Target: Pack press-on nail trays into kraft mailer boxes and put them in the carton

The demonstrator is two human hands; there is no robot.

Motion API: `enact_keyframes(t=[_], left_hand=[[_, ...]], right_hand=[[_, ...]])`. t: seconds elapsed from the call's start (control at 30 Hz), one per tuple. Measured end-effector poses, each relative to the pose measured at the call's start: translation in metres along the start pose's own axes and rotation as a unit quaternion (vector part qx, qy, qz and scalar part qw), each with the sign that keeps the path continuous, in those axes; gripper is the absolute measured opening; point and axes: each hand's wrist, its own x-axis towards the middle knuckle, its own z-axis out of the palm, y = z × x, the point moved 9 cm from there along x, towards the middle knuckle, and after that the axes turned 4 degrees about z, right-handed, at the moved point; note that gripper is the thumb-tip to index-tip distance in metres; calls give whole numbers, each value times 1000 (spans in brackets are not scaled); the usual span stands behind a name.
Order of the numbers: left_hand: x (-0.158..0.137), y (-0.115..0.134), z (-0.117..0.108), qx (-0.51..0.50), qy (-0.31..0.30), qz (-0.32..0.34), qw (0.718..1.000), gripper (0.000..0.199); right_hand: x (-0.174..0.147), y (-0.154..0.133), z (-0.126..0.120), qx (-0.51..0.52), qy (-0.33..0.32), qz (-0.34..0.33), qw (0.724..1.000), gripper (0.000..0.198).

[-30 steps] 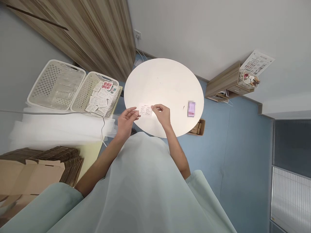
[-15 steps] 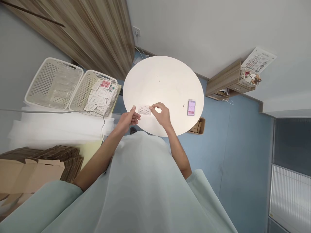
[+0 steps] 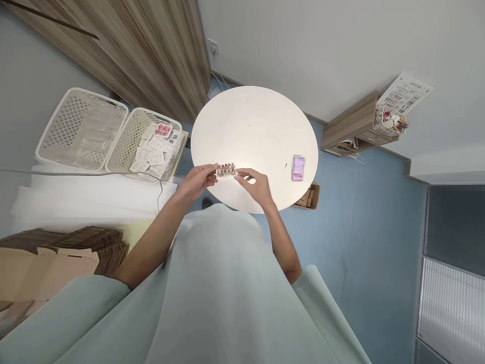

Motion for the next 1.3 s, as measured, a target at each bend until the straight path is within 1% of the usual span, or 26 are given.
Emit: enact_keyframes(t=[0.13,0.27,0.37,0.43,0.47,0.57,0.63,0.73,0.87,1.0,1.1,1.17,1.3], left_hand=[[-1,20,1,42,11,74,996,47],[-1,23,1,71,9,100,992,48],[0,25,-1,98,16,116,988,49],[1,27,-2,124,22,128,984,50],[1,27,-2,139,22,133,981,51],[4,26,-3,179,15,134,975,54],[6,22,-4,195,9,125,973,56],[8,16,-7,202,1,117,972,58],[9,8,-15,205,2,112,972,58],[6,-4,-29,199,28,95,975,56],[4,-17,-44,181,50,86,978,52],[2,-29,-58,188,67,72,977,49],[-9,-48,-96,222,122,19,967,42]], right_hand=[[-5,14,3,25,18,11,999,29],[-6,28,6,28,39,32,998,31],[-5,32,6,10,33,36,999,32],[-3,28,5,-13,22,21,999,34],[-3,24,4,-33,17,7,999,38],[0,8,6,-123,4,-56,991,61],[2,0,17,-182,-25,-100,978,71],[5,-1,37,-239,-78,-134,959,75],[11,9,56,-276,-113,-135,945,74],[16,17,71,-280,-131,-139,941,76],[23,28,87,-283,-144,-137,938,76],[28,39,101,-289,-154,-131,936,77],[40,72,131,-306,-162,-107,932,78]])
